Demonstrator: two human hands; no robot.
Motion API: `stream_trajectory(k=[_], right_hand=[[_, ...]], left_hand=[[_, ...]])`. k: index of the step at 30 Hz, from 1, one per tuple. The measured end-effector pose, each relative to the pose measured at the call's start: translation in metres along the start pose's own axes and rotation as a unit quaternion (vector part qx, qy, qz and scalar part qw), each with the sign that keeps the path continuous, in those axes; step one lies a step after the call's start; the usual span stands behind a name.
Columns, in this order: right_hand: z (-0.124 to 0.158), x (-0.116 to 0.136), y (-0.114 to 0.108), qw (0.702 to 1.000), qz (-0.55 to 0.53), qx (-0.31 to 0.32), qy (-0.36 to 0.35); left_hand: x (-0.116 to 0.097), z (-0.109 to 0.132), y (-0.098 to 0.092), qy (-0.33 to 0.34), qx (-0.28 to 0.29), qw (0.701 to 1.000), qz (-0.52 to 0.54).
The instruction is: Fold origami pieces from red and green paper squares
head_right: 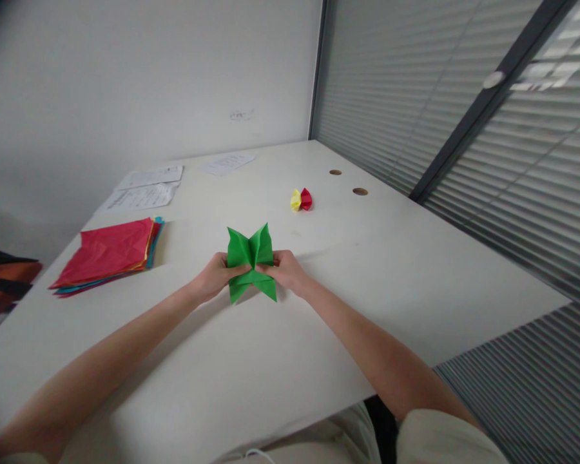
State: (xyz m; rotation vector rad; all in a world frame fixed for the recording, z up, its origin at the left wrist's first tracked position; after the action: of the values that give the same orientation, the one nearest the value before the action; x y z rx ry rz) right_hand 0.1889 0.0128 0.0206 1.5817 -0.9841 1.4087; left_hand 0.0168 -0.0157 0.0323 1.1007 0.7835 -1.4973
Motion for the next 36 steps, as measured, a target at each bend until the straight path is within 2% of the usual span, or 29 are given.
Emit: stream_trajectory(k=[8, 12, 22, 27, 31, 36], right_hand=[[0.000, -0.003, 0.002, 1.000, -0.023, 0.018, -0.003], [0.000, -0.003, 0.003, 1.000, -0.020, 0.014, -0.001], [-0.001, -0.008, 0.001, 1.000, -0.016, 0.010, 0.002], [-0.001, -0.003, 0.000, 1.000, -0.007, 0.005, -0.004], [-0.002, -0.001, -0.002, 1.000, -0.024, 0.005, -0.006], [-0.002, -0.001, -0.004, 0.999, -0.031, 0.008, 0.010]], left_hand=[[-0.001, 0.002, 0.001, -0.019, -0.032, 0.999, 0.039], [-0.001, 0.001, -0.002, -0.021, -0.019, 0.999, 0.016], [0.001, -0.004, -0.006, 0.008, -0.038, 0.998, -0.049], [0.000, -0.006, -0.008, 0.019, -0.067, 0.998, -0.007], [-0.002, -0.006, -0.009, 0.016, -0.055, 0.998, 0.035], [-0.001, -0.006, -0.012, 0.012, -0.053, 0.998, -0.017]])
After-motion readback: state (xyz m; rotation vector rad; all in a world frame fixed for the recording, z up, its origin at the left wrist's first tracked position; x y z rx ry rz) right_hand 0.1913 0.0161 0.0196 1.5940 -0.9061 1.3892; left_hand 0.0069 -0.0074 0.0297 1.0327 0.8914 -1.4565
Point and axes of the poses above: each hand's wrist, its own z-axis away from the middle knuckle, its own y-axis out of the palm, x = y × z, the point moved 2 cm from there along -z, towards the middle knuckle, and after that the axes turned 12 degrees about -y, right-handed, at the moved point
